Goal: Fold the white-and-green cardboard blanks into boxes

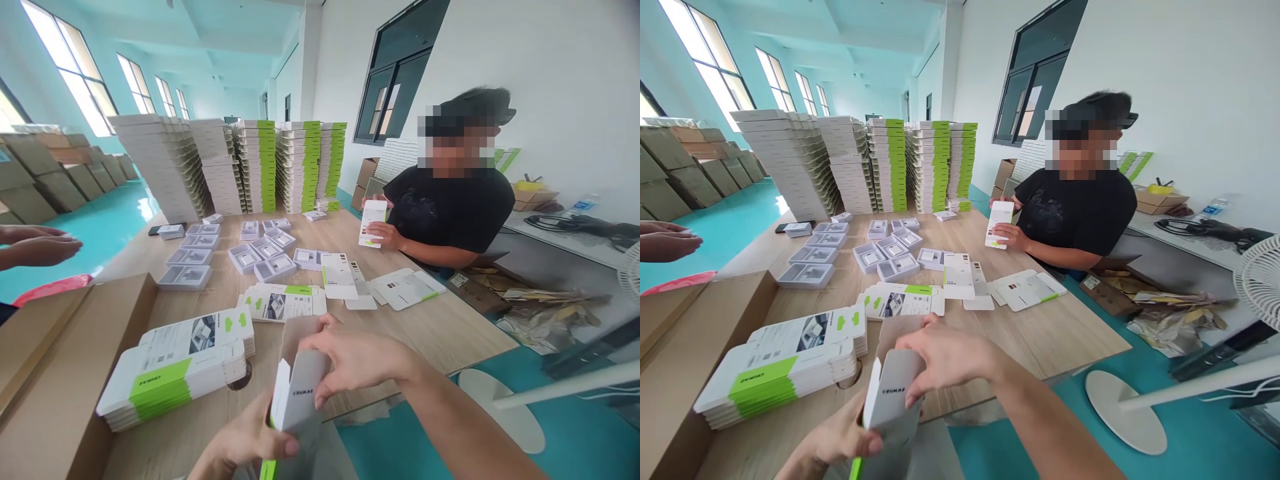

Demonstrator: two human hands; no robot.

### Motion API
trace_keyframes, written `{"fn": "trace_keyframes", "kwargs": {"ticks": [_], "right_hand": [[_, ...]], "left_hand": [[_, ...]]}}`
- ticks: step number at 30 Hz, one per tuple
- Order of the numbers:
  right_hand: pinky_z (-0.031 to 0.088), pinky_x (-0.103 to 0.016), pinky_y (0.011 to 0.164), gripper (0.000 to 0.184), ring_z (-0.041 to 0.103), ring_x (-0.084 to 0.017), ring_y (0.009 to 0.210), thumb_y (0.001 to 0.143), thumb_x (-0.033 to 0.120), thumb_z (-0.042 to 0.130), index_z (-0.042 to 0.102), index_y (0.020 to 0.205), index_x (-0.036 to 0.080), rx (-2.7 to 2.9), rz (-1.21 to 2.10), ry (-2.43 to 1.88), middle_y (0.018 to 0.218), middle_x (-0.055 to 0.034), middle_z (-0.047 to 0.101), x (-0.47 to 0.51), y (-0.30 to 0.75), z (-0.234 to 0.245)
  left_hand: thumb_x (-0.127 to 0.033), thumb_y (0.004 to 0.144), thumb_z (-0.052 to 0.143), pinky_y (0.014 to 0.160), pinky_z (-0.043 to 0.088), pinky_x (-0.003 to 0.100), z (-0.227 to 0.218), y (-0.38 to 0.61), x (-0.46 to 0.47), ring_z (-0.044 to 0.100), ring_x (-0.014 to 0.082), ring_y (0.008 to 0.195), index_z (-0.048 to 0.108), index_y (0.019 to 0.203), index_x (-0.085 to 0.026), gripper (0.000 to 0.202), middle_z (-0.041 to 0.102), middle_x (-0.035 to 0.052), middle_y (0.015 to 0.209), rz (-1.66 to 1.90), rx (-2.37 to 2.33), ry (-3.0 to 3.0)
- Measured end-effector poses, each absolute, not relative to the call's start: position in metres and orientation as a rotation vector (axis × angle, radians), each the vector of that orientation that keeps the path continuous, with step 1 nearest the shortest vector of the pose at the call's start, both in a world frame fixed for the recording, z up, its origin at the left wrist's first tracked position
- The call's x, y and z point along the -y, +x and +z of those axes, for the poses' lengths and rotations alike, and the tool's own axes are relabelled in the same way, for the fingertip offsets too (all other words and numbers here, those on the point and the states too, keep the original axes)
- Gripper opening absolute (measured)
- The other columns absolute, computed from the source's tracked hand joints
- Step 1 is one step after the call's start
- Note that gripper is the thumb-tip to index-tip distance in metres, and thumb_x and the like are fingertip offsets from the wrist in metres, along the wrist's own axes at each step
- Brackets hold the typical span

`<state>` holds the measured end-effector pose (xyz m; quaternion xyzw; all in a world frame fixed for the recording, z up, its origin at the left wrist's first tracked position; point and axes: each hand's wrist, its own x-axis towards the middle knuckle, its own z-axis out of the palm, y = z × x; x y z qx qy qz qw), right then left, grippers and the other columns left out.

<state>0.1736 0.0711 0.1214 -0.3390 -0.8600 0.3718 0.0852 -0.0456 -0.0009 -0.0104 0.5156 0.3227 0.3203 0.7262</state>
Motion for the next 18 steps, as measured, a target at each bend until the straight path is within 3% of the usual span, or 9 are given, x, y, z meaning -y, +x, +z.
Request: {"fn": "trace_keyframes", "kwargs": {"ticks": [2,5,8,11,15,18], "right_hand": [[0.052,-0.038,0.081,0.034,0.063,-0.032,0.105,0.07,0.037,0.092,0.078,0.099,0.03,2.372,1.072,-1.135,0.086,-0.0018,0.074,-0.076,0.179,0.117],[0.052,-0.045,0.101,0.051,0.063,-0.029,0.117,0.084,0.052,0.079,0.068,0.129,0.031,1.862,1.096,-1.146,0.123,-0.0074,0.071,-0.073,0.182,0.095],[0.052,-0.048,0.107,0.073,0.063,-0.03,0.128,0.09,0.074,0.064,0.055,0.148,0.031,1.471,1.45,-1.143,0.147,-0.0122,0.061,-0.053,0.172,0.053],[0.054,-0.051,0.106,0.074,0.066,-0.035,0.129,0.088,0.082,0.061,0.069,0.136,0.026,1.271,1.78,-1.045,0.134,-0.0132,0.073,-0.027,0.151,0.009],[0.044,-0.047,0.119,0.067,0.064,-0.034,0.131,0.089,0.082,0.058,0.076,0.122,0.026,1.286,1.526,-1.135,0.132,-0.0112,0.075,-0.014,0.129,-0.021],[0.047,-0.046,0.115,0.07,0.066,-0.035,0.129,0.089,0.083,0.056,0.075,0.124,0.026,1.281,1.418,-1.224,0.13,-0.013,0.076,-0.018,0.127,-0.018]], "left_hand": [[-0.061,0.061,0.095,0.091,0.058,0.042,-0.021,-0.047,0.003,0.073,0.0344,0.106,0.073,0.119,-0.017,0.076,0.081,0.011,0.111,0.79,-0.785,0.979],[-0.057,0.068,0.094,0.093,0.061,0.049,-0.023,-0.046,0.004,0.079,0.0369,0.1,0.071,0.123,-0.016,0.073,0.084,0.0147,0.11,0.91,-0.916,0.726],[-0.063,0.068,0.091,0.096,0.062,0.054,-0.015,-0.044,0.002,0.08,0.0411,0.103,0.072,0.122,-0.013,0.076,0.085,0.018,0.11,1.065,-1.111,0.684],[-0.069,0.081,0.078,0.104,0.058,0.052,-0.009,-0.044,-0.002,0.074,0.0425,0.118,0.078,0.113,-0.013,0.064,0.083,0.0191,0.117,1.172,-1.259,0.968],[-0.068,0.091,0.064,0.112,0.051,0.05,-0.013,-0.041,-0.009,0.067,0.043,0.129,0.08,0.112,-0.014,0.06,0.081,0.0197,0.122,1.173,-1.338,1.245],[-0.068,0.087,0.07,0.102,0.057,0.047,-0.014,-0.036,-0.011,0.073,0.0408,0.119,0.077,0.111,-0.013,0.06,0.082,0.0197,0.115,1.243,-1.398,1.179]]}}
